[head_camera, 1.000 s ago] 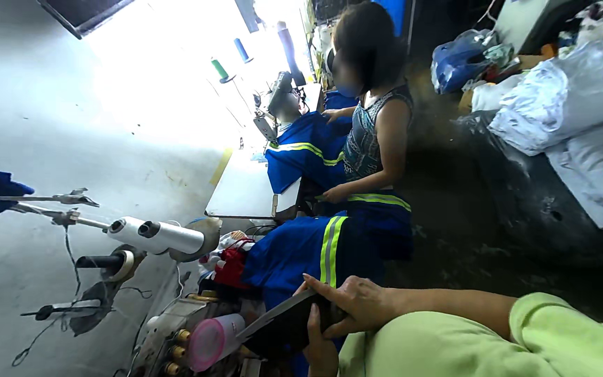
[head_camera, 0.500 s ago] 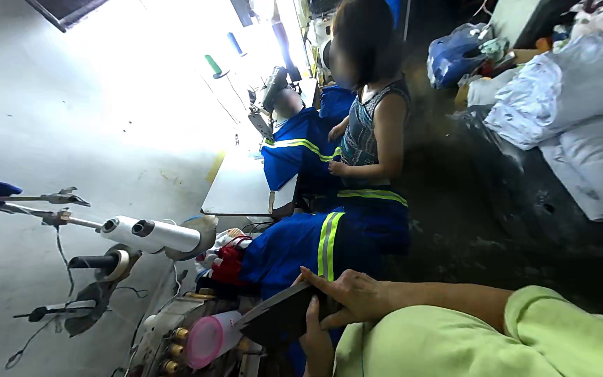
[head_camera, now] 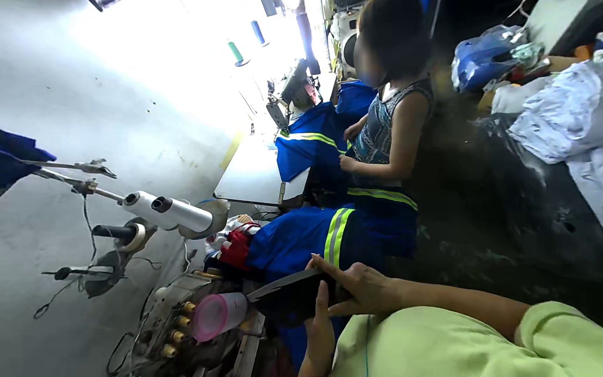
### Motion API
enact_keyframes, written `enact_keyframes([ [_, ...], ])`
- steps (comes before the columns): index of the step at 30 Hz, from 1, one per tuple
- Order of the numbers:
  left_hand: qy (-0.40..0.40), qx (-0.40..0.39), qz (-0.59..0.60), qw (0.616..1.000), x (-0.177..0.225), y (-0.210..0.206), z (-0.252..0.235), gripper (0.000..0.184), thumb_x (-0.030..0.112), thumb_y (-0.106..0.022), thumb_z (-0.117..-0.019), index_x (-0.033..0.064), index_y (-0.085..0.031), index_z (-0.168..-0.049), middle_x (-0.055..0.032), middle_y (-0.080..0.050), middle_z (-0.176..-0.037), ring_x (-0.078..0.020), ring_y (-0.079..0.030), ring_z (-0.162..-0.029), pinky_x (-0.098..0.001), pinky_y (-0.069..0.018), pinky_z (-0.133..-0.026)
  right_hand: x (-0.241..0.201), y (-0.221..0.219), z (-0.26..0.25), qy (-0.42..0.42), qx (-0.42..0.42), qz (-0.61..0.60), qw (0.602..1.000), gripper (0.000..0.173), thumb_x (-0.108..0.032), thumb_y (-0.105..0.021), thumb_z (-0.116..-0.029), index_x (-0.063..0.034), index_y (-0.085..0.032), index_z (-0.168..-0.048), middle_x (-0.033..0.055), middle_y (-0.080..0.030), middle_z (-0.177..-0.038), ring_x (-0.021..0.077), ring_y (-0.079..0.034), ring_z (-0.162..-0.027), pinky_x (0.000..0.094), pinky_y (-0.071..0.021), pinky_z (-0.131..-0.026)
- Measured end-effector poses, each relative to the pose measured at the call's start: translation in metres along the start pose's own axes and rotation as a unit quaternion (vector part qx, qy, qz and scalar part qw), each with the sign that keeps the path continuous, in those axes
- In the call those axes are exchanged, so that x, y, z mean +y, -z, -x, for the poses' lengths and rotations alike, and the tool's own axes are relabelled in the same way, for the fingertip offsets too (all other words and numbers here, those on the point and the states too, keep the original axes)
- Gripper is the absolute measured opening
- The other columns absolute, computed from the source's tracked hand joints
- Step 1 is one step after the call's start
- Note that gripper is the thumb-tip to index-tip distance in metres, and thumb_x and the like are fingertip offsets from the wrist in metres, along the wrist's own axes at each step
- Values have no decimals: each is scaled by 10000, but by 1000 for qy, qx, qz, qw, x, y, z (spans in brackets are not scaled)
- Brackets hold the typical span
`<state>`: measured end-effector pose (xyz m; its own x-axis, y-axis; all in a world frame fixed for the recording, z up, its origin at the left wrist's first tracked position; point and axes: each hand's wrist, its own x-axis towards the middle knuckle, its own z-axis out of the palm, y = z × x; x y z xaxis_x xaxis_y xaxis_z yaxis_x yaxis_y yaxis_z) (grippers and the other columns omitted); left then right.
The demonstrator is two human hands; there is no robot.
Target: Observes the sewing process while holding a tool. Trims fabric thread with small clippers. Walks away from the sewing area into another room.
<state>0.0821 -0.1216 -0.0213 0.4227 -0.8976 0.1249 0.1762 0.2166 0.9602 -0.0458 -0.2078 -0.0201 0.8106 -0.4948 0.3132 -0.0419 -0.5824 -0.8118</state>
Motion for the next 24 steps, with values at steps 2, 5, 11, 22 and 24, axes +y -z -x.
enact_keyframes([
  [2, -18, -6, -7, 1000, -1, -1, -2, 415, 312, -578, -1033, 22, -574, -1329, 76, -690, -1219, 22, -621, -1147, -206, -504, -1022, -1, 0, 0, -8, 2, 7, 1000, 885, -363, -726, -924, 51, -281, -1569, 165, -646, -701, 320, -651, -616, 486, -557, -630],
  [5, -23, 24, 8, 999, -1, -8, -5, 388, 297, -483, -1068, 0, -583, -1296, 67, -701, -1191, 17, -634, -1121, -202, -510, -1006, -1, -1, 1, -18, 9, 20, 1000, 924, -382, -731, -916, 60, -257, -1574, 168, -647, -707, 326, -651, -616, 491, -554, -623],
  [11, -59, 47, 15, 997, -6, -11, -4, 282, 222, -494, -1057, 42, -646, -1213, 76, -740, -1105, 5, -674, -1059, -208, -546, -961, 2, -4, 2, -2, 31, 9, 999, 908, -319, -769, -886, 34, -294, -1573, 203, -706, -881, 310, -667, -641, 476, -562, -629],
  [22, -74, 45, 42, 995, -11, -9, -2, 247, 275, -548, -1033, 122, -692, -1162, 72, -756, -1051, -23, -703, -992, -227, -575, -904, -13, 4, 2, -28, -7, 44, 999, 899, -318, -753, -902, 27, -280, -1584, 192, -665, -703, 363, -664, -618, 516, -550, -639],
  [24, -76, 47, 39, 995, -12, -9, -1, 246, 252, -531, -1038, 113, -685, -1169, 72, -756, -1046, -20, -704, -989, -226, -577, -901, -13, 5, 2, -31, -13, 46, 998, 902, -327, -750, -907, 29, -275, -1586, 194, -664, -705, 365, -665, -620, 519, -549, -640],
])
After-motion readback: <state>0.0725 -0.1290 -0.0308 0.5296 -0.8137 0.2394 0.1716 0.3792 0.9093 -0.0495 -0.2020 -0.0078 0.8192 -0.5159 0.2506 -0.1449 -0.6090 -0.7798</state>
